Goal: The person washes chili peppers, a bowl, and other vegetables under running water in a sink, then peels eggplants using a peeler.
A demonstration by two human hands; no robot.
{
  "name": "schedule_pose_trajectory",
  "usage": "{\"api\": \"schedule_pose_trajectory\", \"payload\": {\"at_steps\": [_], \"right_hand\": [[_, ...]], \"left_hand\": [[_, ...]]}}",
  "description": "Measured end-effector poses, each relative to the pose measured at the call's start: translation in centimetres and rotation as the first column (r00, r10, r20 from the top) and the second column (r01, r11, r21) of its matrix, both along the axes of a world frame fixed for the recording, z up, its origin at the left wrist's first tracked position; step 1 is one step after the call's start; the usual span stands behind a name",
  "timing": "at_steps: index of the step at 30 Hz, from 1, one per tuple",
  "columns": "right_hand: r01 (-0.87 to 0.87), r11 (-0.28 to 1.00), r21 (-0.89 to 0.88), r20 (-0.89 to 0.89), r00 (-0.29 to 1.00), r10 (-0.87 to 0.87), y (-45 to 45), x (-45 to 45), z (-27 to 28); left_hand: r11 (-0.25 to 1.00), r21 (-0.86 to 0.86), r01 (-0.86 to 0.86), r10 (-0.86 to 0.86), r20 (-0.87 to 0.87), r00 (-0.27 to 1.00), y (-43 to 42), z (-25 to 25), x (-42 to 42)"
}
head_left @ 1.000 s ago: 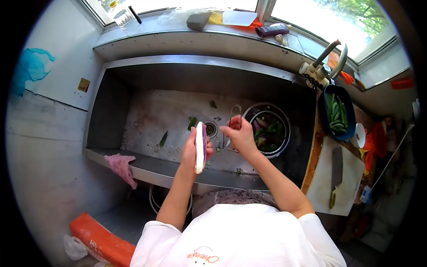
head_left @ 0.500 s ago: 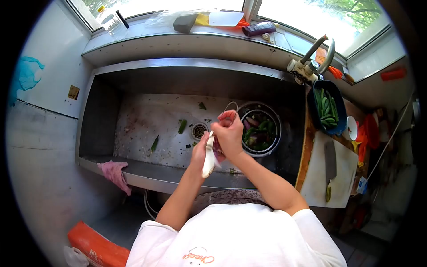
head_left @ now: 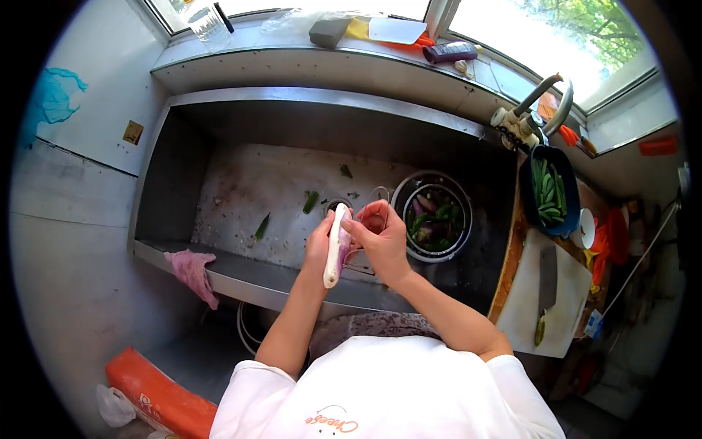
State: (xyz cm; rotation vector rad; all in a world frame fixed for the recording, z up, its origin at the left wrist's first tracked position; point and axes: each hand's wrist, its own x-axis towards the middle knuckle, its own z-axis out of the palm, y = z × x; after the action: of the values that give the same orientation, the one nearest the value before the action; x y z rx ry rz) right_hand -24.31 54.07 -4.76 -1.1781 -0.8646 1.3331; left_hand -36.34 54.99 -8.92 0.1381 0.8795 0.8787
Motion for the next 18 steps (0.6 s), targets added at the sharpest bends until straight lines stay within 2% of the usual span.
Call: {"api": "schedule_pose_trajectory", "payload": {"at_steps": [1,4,5,8,9,11,12,13,15,16,17,18], "right_hand": [[0.033,0.999,0.028,-0.042,0.999,-0.032,-0.2,-0.2,0.1],[0.114,0.992,-0.056,-0.159,0.980,-0.122,0.3,0.2,0.5],[0.126,0.992,-0.023,-0.171,0.977,-0.128,0.5,0.6,-0.3],[0.148,0.986,-0.079,-0.253,0.954,-0.163,0.5,0.7,1.5],[0.116,0.992,-0.057,-0.201,0.971,-0.125,0.4,0.6,1.2],[0.060,0.998,-0.017,-0.091,0.994,-0.061,0.2,0.0,0.0],[0.109,0.993,0.032,-0.041,0.993,-0.108,0.5,0.2,-0.6],[0.152,0.985,0.082,0.006,0.988,-0.153,1.1,0.4,-1.3],[0.229,0.962,0.146,0.083,0.967,-0.243,2.4,1.3,-2.3],[0.244,0.965,0.094,0.040,0.968,-0.248,3.2,2.0,-2.4],[0.313,0.945,0.093,0.043,0.947,-0.318,4.4,2.8,-3.3],[0.379,0.921,0.095,0.044,0.922,-0.384,5.5,3.7,-4.5]], "left_hand": [[1.000,0.003,-0.002,0.001,0.004,1.000,0.0,-0.4,0.3],[1.000,0.027,0.015,-0.017,0.107,0.994,0.1,-1.0,0.2],[0.997,-0.046,-0.055,0.057,0.038,0.998,-0.1,-0.7,0.7],[1.000,-0.011,-0.027,0.027,-0.016,1.000,-0.3,-1.4,0.9],[1.000,-0.013,0.010,-0.009,0.101,0.995,-0.3,-1.5,1.0],[0.998,-0.061,0.025,-0.021,0.079,0.997,-0.7,-1.1,1.8],[0.996,-0.083,0.029,-0.023,0.070,0.997,-0.8,0.1,2.4],[0.978,-0.208,0.028,-0.018,0.049,0.999,-0.9,2.1,2.8],[0.986,-0.058,0.158,-0.127,0.361,0.924,-1.7,-0.6,2.0],[0.979,0.029,0.204,-0.191,0.498,0.846,-2.1,-0.7,1.8],[0.977,0.003,0.214,-0.204,0.326,0.923,-2.6,-0.4,1.8],[0.973,0.034,0.230,-0.231,0.258,0.938,-2.7,0.6,1.8]]}}
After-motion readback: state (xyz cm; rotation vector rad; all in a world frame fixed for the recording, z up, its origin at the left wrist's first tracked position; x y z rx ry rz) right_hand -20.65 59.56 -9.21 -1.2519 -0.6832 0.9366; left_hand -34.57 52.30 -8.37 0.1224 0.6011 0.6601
